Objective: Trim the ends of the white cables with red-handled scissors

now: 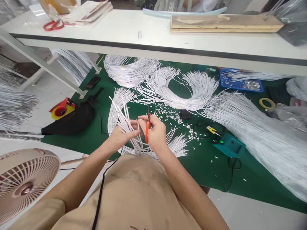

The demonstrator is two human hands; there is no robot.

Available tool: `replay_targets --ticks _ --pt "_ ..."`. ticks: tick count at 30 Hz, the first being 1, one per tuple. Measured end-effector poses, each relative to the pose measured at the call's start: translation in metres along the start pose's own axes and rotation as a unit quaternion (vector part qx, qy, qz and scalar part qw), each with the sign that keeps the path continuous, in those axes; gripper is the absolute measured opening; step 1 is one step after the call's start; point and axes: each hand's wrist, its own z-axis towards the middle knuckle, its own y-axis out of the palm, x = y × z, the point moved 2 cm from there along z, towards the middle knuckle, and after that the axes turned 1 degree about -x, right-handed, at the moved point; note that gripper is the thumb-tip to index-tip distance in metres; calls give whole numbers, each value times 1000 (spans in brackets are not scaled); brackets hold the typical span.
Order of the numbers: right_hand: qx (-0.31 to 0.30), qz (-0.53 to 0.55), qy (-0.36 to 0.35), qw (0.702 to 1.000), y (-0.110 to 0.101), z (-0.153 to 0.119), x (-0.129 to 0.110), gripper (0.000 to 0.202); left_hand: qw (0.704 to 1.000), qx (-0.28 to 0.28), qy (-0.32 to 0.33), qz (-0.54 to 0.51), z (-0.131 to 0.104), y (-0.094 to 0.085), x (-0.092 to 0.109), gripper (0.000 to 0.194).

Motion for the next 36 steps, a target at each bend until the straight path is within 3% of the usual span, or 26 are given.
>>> replay_targets --ticks 4,8,12,15,23,28,32,36 --pt "-52 97 82 990 2 3 7 14 999 20 22 -46 0 2 -4 39" --pt "-107 270 155 944 5 2 14 15 988 1 31 -151 2 7 -9 31" --pt "-130 365 174 905 9 -1 22 25 983 -6 48 -177 2 10 -9 29" --pt "-121 362 172 908 7 -4 23 26 985 -1 60 -161 1 9 -7 36" --pt "-129 234 134 954 0 -8 9 21 988 -29 53 -143 -1 6 -6 38" --pt "-93 -15 84 992 -12 -10 23 17 990 -23 60 -124 -1 3 -4 38" --pt "-125 -231 15 965 -19 -13 32 18 991 -26 59 -115 -2 3 -1 37" --pt "-142 -315 -18 938 -20 -14 34 29 991 -35 57 -118 -2 4 -1 35"
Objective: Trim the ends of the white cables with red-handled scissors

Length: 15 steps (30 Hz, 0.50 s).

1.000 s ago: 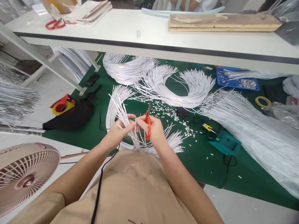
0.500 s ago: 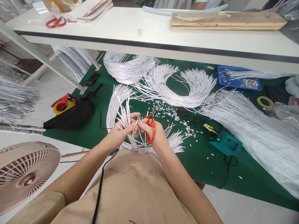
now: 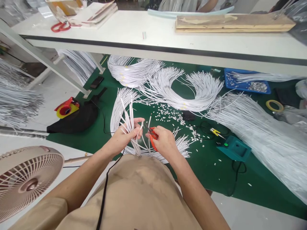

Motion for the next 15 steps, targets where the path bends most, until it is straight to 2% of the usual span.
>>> replay_targets --ticks 8,15 --pt "-6 -28 -16 999 3 -1 1 31 1000 -3 4 -2 0 0 -1 34" --pt "22 -39 -6 999 4 -3 1 30 1000 7 -2 -10 0 1 0 36"
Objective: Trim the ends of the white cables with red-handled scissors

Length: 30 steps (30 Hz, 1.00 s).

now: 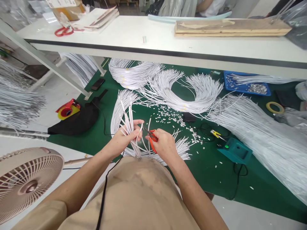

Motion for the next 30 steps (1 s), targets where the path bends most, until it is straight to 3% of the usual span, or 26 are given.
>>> replay_targets --ticks 9,13,15,18,20,22,26,30 --pt "22 -5 -1 1000 2 0 0 31 1000 0 -3 8 1 0 -1 34" --pt "23 110 20 993 1 2 0 31 1000 2 -7 10 0 0 0 37" --pt "11 248 53 967 -3 5 -2 27 1000 0 -9 6 -1 1 1 40" --pt "-25 447 89 890 -9 12 -11 29 1000 2 -16 0 -1 4 2 47" --pt "-47 521 84 848 -12 17 -18 28 1000 3 -24 -6 -1 5 1 49" --pt "-40 551 74 830 -13 20 -24 23 999 17 -29 -11 0 6 -1 48" --pt "52 503 76 859 -11 18 -27 20 997 72 -27 19 1 1 -3 37" --pt "68 340 70 935 -7 12 -20 20 991 115 -27 62 3 -5 -4 28"
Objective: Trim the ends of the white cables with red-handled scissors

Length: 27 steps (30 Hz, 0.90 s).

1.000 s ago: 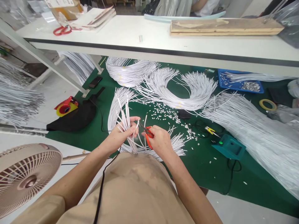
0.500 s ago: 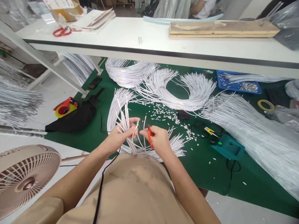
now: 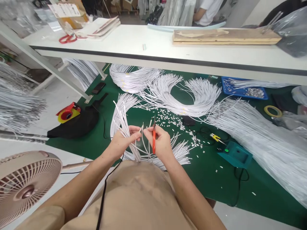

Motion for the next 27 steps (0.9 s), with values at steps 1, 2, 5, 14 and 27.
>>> replay_targets --ticks 1,2,5,14,27 --pt "-11 -59 -4 998 -1 -1 2 19 1000 9 1 7 0 -1 0 28" --pt "-24 -118 -6 993 -2 -2 4 19 1000 13 3 15 1 -2 0 27" --pt "-49 -244 -7 968 -3 -3 6 22 999 10 8 36 0 -1 1 25" --pt "-58 -394 -33 917 -4 -3 -7 25 997 15 18 78 -3 1 9 21" --pt "-43 -117 1 992 -9 0 5 19 997 -36 4 75 -5 3 13 21"
